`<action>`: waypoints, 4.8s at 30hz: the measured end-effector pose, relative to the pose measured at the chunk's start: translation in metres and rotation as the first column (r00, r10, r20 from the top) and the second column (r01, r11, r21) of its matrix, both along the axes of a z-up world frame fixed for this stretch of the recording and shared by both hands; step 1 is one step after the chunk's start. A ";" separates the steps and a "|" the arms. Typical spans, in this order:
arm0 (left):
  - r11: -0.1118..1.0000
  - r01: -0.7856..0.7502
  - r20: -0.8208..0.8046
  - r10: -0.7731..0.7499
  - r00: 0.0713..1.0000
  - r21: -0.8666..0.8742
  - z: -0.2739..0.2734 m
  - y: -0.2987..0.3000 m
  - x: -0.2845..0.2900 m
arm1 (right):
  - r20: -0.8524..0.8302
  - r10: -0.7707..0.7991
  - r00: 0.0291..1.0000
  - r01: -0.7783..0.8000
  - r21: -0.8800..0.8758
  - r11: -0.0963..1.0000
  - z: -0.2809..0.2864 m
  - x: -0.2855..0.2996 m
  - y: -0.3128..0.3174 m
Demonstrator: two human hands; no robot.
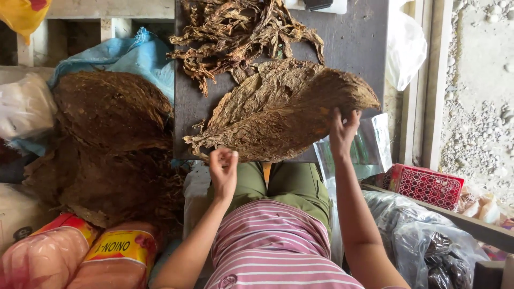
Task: A person is seen rolling dried leaves and placing them into long, clear plastic sleeves on a wooden table.
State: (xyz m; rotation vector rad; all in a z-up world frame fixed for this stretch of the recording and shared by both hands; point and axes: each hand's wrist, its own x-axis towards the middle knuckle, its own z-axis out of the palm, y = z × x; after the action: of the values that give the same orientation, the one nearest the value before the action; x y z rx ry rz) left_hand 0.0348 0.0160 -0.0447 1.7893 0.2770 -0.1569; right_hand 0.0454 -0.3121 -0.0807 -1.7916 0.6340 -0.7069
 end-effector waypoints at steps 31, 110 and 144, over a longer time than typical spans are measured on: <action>0.787 -0.442 -0.376 0.289 0.880 -0.430 -0.019 0.016 0.056 | -0.607 0.566 0.557 -0.827 -0.344 0.444 0.042 0.035 0.142; 0.791 0.226 0.394 -0.503 0.769 0.568 -0.003 -0.040 0.087 | -0.254 0.647 0.719 -0.449 -0.880 0.154 0.016 0.035 0.083; 0.724 0.447 0.445 -0.682 0.581 0.526 0.054 -0.012 0.091 | -0.256 0.710 0.655 -0.755 -0.184 0.630 0.060 0.068 0.098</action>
State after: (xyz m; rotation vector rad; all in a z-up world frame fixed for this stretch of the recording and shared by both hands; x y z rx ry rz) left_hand 0.1259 0.0038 0.0094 2.1357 -0.8396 0.0363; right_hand 0.1129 -0.2142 -0.0209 -2.1543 -0.1609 -0.0680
